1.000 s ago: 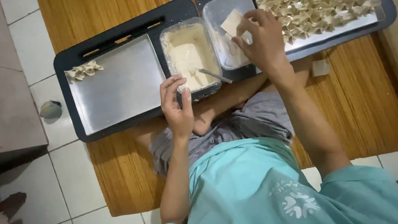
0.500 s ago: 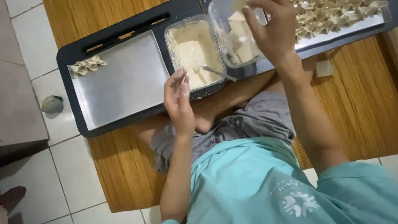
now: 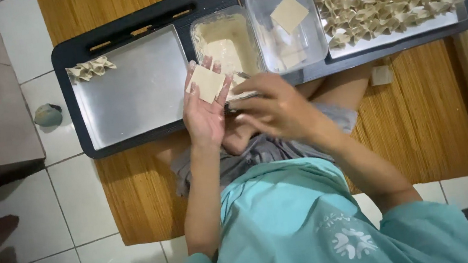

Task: Folding square dough wrappers into decorative flower shapes using a paste as an adhesive.

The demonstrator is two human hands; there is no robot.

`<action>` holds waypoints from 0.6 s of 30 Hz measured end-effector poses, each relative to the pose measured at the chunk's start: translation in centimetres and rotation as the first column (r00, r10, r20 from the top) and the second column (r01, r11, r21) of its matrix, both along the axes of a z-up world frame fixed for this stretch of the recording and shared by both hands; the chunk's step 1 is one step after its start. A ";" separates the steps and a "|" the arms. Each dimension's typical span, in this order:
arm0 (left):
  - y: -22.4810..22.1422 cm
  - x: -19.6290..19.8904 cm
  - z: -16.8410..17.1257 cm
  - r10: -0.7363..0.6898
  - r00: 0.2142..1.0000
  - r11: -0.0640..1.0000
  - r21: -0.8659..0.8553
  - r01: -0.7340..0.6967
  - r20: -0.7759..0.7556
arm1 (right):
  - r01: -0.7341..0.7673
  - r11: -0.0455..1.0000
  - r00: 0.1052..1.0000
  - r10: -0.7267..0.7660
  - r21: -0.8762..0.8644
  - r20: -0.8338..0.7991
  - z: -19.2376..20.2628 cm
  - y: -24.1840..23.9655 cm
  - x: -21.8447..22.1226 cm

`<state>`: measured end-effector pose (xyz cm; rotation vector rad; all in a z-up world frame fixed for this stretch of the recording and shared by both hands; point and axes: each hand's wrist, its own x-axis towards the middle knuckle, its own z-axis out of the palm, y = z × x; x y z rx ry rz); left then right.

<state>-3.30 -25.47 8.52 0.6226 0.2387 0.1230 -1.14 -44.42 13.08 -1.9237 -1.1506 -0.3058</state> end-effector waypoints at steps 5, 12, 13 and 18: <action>0.8 -0.4 -0.8 0.051 0.998 0.998 -0.043 -0.050 0.022 | 0.198 0.956 0.980 -0.188 -0.216 0.067 0.0 -3.8 1.2; 1.6 -1.6 -2.8 0.102 0.994 0.993 -0.064 -0.100 0.040 | 0.301 0.871 0.952 -0.301 -0.389 0.062 -2.0 -4.1 0.1; 1.6 -1.9 -3.0 0.099 0.994 0.992 -0.079 -0.096 0.037 | 0.334 0.848 0.938 -0.340 -0.410 0.061 -2.3 -4.1 0.2; 1.5 -2.3 -2.8 0.079 0.995 0.996 -0.056 -0.076 0.061 | 0.419 0.775 0.907 -0.387 -0.473 0.168 -2.9 -4.0 0.5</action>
